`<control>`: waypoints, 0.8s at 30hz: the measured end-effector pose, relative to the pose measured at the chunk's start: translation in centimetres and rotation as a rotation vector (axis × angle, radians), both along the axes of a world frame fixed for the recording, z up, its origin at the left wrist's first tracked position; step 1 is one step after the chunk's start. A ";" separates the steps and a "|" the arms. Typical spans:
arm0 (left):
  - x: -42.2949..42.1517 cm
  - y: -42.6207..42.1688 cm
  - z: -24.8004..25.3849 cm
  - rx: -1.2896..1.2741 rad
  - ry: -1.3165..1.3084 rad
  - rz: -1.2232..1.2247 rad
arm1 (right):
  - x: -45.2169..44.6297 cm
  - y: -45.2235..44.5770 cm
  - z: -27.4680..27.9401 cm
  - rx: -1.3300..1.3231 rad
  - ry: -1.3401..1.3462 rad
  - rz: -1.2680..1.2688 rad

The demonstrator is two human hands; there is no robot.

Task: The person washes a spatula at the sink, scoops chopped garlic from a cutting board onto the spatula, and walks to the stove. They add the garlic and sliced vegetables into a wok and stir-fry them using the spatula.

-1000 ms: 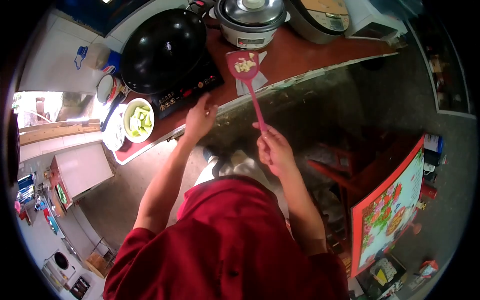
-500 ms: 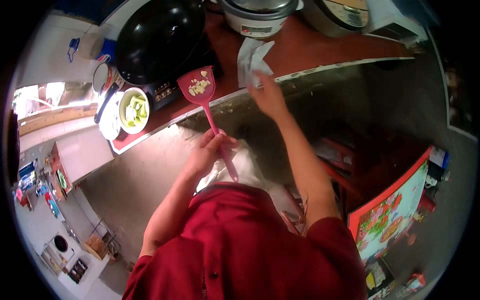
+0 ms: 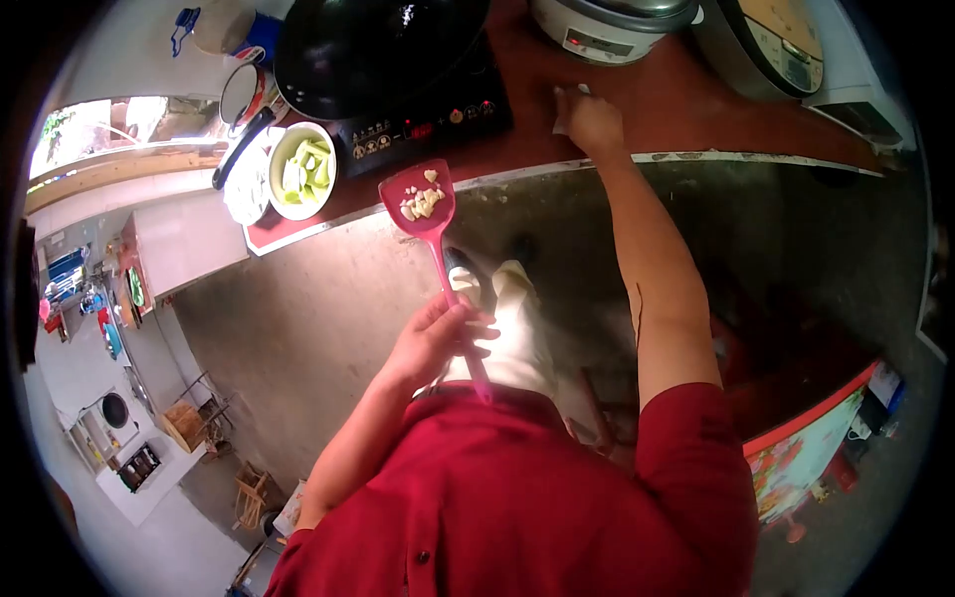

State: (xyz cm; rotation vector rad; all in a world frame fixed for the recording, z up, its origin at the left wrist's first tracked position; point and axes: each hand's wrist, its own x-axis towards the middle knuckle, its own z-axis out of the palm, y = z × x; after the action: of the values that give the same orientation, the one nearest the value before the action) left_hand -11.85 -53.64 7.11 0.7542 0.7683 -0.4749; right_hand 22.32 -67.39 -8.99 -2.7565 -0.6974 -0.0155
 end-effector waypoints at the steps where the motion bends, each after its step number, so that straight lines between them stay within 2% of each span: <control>1: 0.0 0.1 -0.1 -0.004 -0.012 -0.011 | -0.5 0.5 2.0 -0.034 0.159 -0.092; 5: 0.2 0.3 -0.1 -0.019 -0.072 -0.027 | -1.7 0.6 6.0 0.112 0.050 0.040; 6: 0.5 0.3 0.0 -0.006 -0.079 -0.038 | -2.5 0.3 6.6 0.026 -0.263 0.026; 8: 0.8 0.1 0.2 -0.027 -0.122 -0.044 | -4.5 -1.0 9.0 -0.072 -0.591 0.007; 10: 1.2 -0.1 0.0 -0.005 -0.158 -0.035 | -6.7 -2.5 12.5 0.091 -0.597 0.103; 13: 2.0 -0.3 0.3 0.024 -0.234 -0.069 | -14.4 -5.3 15.8 0.492 0.656 -0.199; 14: 2.4 -0.4 0.2 0.085 -0.278 -0.106 | -17.4 -5.9 16.2 0.741 1.035 -0.250; 15: 2.7 -0.7 -0.2 0.080 -0.268 -0.106 | -20.5 -6.0 17.5 0.806 1.298 -0.304; 17: 3.4 -1.5 -1.2 0.069 -0.336 -0.085 | -26.6 -6.9 16.1 0.896 1.492 -0.388; 20: 4.3 -2.4 -0.2 0.007 -0.339 -0.138 | -31.1 -5.7 17.6 1.146 1.575 -0.613; 21: 4.6 -2.6 0.1 -0.014 -0.325 -0.208 | -31.6 -5.4 17.7 1.141 1.571 -0.618; 23: 4.9 -3.9 -2.2 -0.035 -0.388 -0.218 | -31.9 -4.9 17.8 1.410 1.506 -0.612; 24: 5.2 -4.1 -2.2 -0.052 -0.447 -0.224 | -31.8 -4.8 17.9 1.412 1.497 -0.617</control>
State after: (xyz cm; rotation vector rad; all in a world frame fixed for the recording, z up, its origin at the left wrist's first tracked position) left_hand -6.69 -57.77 4.90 0.8632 0.2544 -0.5013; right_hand -9.47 -72.14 8.93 -0.9440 0.4785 0.8819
